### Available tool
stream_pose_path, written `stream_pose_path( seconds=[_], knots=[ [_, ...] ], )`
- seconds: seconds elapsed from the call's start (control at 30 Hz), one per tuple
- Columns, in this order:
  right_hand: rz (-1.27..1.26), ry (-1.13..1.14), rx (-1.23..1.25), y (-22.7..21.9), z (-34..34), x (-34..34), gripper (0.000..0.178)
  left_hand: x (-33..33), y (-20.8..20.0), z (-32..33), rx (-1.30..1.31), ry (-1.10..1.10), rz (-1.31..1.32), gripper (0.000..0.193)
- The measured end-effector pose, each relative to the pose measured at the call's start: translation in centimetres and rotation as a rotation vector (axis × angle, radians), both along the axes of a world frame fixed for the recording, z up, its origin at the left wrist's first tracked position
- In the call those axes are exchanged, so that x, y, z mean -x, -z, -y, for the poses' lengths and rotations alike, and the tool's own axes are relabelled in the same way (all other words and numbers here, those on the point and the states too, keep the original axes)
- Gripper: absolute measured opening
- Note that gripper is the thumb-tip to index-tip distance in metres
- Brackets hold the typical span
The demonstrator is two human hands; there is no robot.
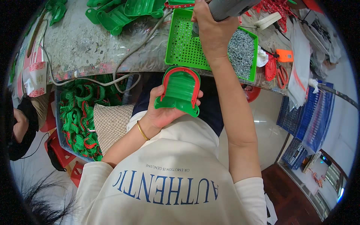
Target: Assemble green plastic toy bases with red components using a power screwdriver.
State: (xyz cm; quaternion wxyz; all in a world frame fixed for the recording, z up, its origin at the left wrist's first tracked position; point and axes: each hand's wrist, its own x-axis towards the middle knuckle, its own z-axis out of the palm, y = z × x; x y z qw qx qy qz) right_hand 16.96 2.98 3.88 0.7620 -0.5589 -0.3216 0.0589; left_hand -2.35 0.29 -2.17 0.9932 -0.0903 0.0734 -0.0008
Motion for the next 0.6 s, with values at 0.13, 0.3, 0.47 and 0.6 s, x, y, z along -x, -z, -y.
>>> stream_pose_path(
  seconds=[0.13,0.3,0.47,0.6],
  knots=[
    [-0.031,-0.009,-0.036,-0.9,-0.2,0.5,0.015,0.0,-0.1,0.0,0.006,-0.01,-0.023,0.074],
    [-0.042,-0.036,-0.117,-3.9,0.5,1.2,0.015,-0.1,0.1,-0.1,-0.032,-0.017,0.017,0.075],
    [-0.092,-0.281,-0.148,-5.0,3.5,2.1,0.013,0.0,0.1,0.0,-0.032,-0.02,0.006,0.074],
    [-0.133,-0.239,-0.106,-6.0,4.3,5.2,0.018,0.1,-0.1,0.3,-0.033,-0.032,-0.014,0.073]
  ],
)
